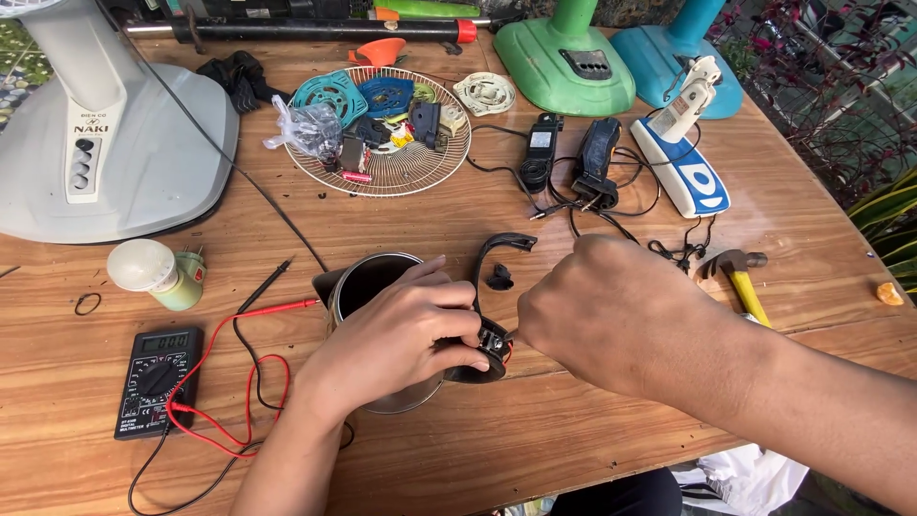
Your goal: Reassembling an electric kettle by attaching the handle and internal components using a screwdriver.
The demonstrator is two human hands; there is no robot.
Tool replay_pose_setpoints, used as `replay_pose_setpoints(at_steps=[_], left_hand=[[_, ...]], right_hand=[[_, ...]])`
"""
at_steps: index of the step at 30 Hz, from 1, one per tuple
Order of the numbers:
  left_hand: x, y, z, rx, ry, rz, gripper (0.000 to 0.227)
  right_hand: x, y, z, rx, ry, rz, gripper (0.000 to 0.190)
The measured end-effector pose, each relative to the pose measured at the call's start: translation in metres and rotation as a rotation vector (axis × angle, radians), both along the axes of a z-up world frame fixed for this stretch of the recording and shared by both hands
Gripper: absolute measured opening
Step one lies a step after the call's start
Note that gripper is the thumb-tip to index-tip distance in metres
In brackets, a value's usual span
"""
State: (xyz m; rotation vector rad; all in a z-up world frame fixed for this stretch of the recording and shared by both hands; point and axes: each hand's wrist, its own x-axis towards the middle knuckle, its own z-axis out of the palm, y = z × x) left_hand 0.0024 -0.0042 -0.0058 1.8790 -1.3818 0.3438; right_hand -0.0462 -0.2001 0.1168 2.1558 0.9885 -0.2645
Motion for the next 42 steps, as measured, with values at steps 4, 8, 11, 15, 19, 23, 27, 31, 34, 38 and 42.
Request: replay_pose_setpoints(at_steps=[4, 8, 11, 15, 19, 23, 27, 31, 34, 38, 42], left_hand=[[-0.001, 0.0, 0.0, -0.009, -0.009, 0.011, 0.019], [0.0, 0.0, 0.002, 0.0, -0.005, 0.026, 0.021], [-0.001, 0.002, 0.0, -0.005, -0.029, 0.022, 0.028], [-0.002, 0.001, -0.002, 0.015, -0.01, 0.052, 0.032], [-0.004, 0.002, -0.001, 0.022, 0.001, 0.064, 0.032], [-0.004, 0.002, -0.002, 0.003, 0.006, 0.056, 0.033], [-0.002, 0.001, -0.004, 0.027, -0.047, 0.039, 0.029], [-0.002, 0.002, -0.004, 0.045, -0.024, 0.012, 0.021], [-0.003, 0.002, -0.004, 0.034, -0.073, 0.009, 0.018], [-0.004, 0.003, -0.005, 0.059, -0.064, 0.035, 0.018], [-0.005, 0.004, -0.003, 0.067, -0.092, 0.034, 0.017]], right_hand=[[-0.005, 0.014, 0.004, -0.011, 0.007, 0.148, 0.017], [-0.004, 0.022, 0.009, 0.075, 0.056, 0.157, 0.009], [0.003, 0.023, 0.015, 0.089, 0.095, 0.071, 0.013], [0.015, 0.016, 0.02, 0.065, 0.117, -0.178, 0.031], [0.019, 0.009, 0.017, 0.015, 0.099, -0.325, 0.029], [0.017, -0.004, 0.011, 0.026, 0.101, -0.302, 0.025], [0.007, -0.005, 0.009, -0.036, 0.106, -0.267, 0.039], [0.007, -0.019, 0.002, 0.035, 0.086, -0.155, 0.04], [0.008, -0.031, -0.001, 0.063, 0.024, -0.027, 0.025], [0.001, -0.032, 0.002, -0.05, -0.113, 0.508, 0.005], [-0.001, -0.027, 0.003, -0.141, -0.061, 0.52, 0.014]])
